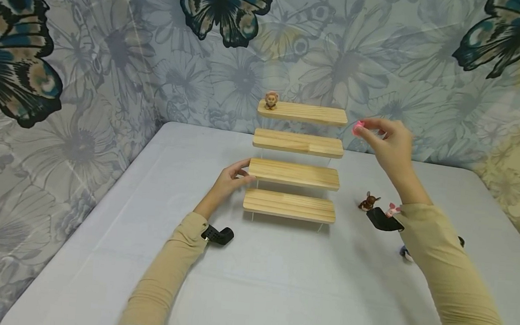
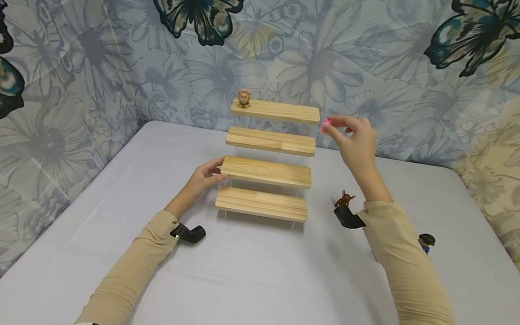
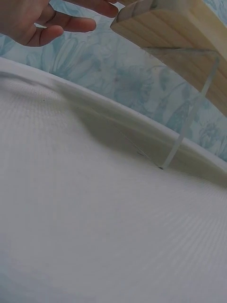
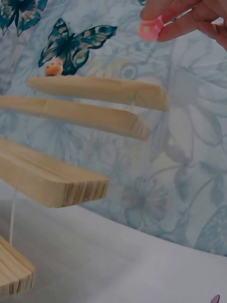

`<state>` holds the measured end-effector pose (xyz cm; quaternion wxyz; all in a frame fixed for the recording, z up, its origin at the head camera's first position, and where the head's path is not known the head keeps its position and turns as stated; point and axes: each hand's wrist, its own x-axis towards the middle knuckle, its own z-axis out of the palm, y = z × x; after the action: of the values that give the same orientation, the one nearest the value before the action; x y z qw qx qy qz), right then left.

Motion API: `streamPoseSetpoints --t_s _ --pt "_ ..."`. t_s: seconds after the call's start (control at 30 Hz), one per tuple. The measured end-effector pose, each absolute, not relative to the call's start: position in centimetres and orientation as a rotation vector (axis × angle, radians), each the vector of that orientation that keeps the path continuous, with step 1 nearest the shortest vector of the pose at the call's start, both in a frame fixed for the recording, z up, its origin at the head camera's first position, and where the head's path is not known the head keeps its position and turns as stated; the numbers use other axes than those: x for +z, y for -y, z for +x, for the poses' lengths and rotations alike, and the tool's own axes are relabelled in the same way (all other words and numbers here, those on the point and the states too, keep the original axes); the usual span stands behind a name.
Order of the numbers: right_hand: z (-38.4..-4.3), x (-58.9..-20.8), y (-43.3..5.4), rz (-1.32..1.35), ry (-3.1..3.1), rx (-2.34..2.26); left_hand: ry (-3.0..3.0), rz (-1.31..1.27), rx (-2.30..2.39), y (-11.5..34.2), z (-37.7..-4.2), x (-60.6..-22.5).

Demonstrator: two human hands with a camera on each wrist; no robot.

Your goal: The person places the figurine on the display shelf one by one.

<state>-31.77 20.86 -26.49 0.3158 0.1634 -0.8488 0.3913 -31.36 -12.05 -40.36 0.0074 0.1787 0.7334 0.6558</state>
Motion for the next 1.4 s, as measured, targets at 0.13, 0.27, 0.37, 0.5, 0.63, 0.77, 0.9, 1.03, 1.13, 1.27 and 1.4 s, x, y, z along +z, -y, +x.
streamPoseSetpoints --t_s 0.13,0.27,0.37,0.5,0.63,0.77,0.9,1.03,1.13,1.27,1.4 --pt "-32.2 -26.2 -20.1 0.453 2.238 0.976 -2.313 0.557 2.049 12.2 -32.1 -41.4" --pt "-32.6 -25.9 -19.4 0.471 2.229 0.945 -2.316 0.578 2.068 12.4 -32.2 -41.6" --pt "-33.0 -25.9 -19.0 0.489 2.22 0.947 -2.314 0.572 2.066 12.4 -32.0 -41.6" --pt "-33.5 -25.9 -18.4 0.499 2.224 0.957 -2.289 0.55 2.068 12.5 -31.6 -41.1" --pt "-34.0 -25.8 -17.7 0.494 2.237 0.964 -2.26 0.562 2.073 12.3 -30.9 -40.1" --pt "-34.4 -25.5 -16.8 0.514 2.251 0.973 -2.271 0.569 2.056 12.1 -30.2 -39.4" --pt "-34.8 -25.4 -16.0 0.546 2.242 0.983 -2.272 0.566 2.04 12.1 -30.1 -39.3" --pt "-35.1 -25.2 -15.3 0.551 2.238 0.977 -2.29 0.557 2.027 12.1 -30.2 -39.2" --pt "-35.3 -24.9 -15.0 0.536 2.238 0.97 -2.298 0.565 2.029 12.1 -30.3 -39.0" --pt "-35.7 -24.7 -14.6 0.516 2.238 1.0 -2.295 0.579 2.015 12.0 -30.4 -38.8" --pt "-36.3 -24.9 -14.0 0.505 2.239 1.018 -2.263 0.586 2.044 12.1 -30.8 -39.3"
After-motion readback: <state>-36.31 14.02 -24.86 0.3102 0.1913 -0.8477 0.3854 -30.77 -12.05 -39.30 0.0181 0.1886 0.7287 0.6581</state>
